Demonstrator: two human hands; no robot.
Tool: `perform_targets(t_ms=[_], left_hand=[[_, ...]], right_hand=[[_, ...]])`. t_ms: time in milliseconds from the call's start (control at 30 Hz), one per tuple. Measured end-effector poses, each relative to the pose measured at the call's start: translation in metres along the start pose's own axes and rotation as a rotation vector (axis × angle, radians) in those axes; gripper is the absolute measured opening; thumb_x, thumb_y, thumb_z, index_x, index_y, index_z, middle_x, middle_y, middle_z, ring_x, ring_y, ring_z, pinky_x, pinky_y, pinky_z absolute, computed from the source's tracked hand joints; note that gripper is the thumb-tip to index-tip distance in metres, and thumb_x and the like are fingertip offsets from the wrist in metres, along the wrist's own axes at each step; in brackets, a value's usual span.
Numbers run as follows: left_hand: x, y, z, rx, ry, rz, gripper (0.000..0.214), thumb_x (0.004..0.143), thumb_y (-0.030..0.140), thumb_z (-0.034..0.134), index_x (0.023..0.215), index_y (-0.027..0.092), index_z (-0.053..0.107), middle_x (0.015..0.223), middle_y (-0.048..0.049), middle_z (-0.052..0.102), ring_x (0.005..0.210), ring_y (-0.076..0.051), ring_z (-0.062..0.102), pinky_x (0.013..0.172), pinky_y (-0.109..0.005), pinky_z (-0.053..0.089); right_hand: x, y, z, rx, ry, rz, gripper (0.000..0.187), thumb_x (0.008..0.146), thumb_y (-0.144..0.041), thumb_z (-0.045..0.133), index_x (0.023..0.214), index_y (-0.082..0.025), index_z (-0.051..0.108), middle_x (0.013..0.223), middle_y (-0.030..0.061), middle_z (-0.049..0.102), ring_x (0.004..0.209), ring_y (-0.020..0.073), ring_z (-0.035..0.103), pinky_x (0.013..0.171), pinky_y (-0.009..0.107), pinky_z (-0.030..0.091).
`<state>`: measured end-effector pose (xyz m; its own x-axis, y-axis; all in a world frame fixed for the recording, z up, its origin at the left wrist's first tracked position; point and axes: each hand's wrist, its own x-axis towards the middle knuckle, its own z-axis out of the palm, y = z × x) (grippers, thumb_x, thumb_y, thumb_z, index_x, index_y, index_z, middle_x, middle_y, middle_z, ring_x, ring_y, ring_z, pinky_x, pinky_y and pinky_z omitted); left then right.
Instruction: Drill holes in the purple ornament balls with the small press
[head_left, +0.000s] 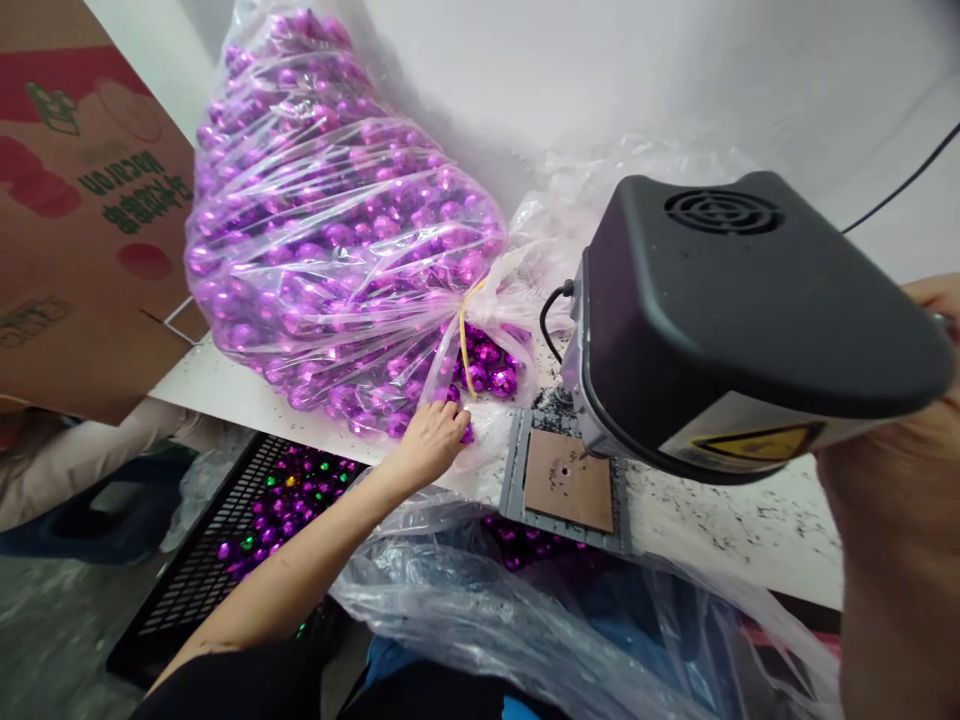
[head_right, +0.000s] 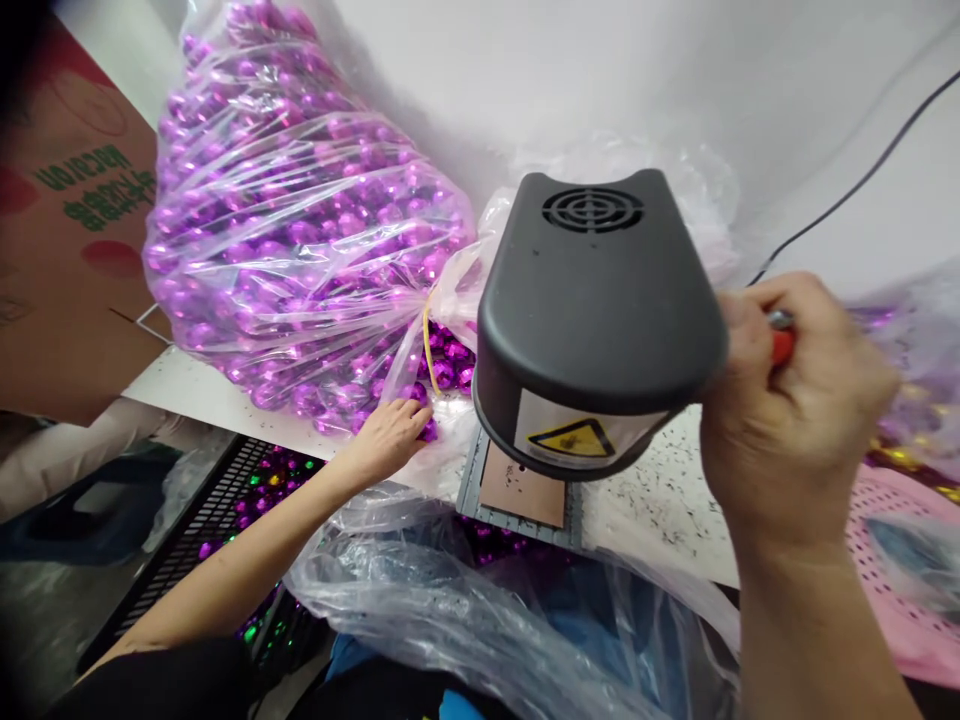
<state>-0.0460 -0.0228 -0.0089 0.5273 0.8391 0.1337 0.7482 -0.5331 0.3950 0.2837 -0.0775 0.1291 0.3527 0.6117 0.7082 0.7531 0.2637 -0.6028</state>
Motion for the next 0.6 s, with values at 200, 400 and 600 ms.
perform_targets(t_ms=[200,400,600], left_hand=[[-0.005,0.012,-0.019,-0.345,0.079,-0.155,0.042,0.084,0.030,0.071,0.125,0.023,0.060,0.120,-0.0100,0.056,0.099,-0.026,0.059,0.091,-0.040,0.049],[-0.012,0.056,-0.009,-1.227,-0.156,-0.292,0.051,0.089,0.046,0.069,0.136,0.029,0.056,0.116,-0.0049,0.062,0.099,-0.020,0.059,0.079,-0.027,0.048],[-0.007,0.072,0.032,-1.206,-0.160,-0.329,0.051,0.091,0.049,0.066,0.134,0.023,0.057,0.110,-0.0050,0.065,0.100,-0.021,0.059,0.080,-0.029,0.046]], right_hand=[[0.003,-0.004,0.007,0.043,0.075,-0.030,0.028,0.094,-0.040,0.052,0.079,-0.017,0.057,0.066,-0.0030,0.042,0.061,0.0046,0.036,0.061,0.028,0.027],[0.002,-0.012,0.005,0.082,0.051,-0.041,0.024,0.094,-0.035,0.054,0.078,-0.017,0.055,0.063,-0.0042,0.044,0.059,0.0035,0.039,0.059,0.026,0.027],[0.002,-0.016,0.004,0.141,0.030,-0.031,0.024,0.093,-0.036,0.056,0.077,-0.017,0.055,0.063,-0.0036,0.044,0.060,0.0035,0.040,0.055,0.022,0.025]])
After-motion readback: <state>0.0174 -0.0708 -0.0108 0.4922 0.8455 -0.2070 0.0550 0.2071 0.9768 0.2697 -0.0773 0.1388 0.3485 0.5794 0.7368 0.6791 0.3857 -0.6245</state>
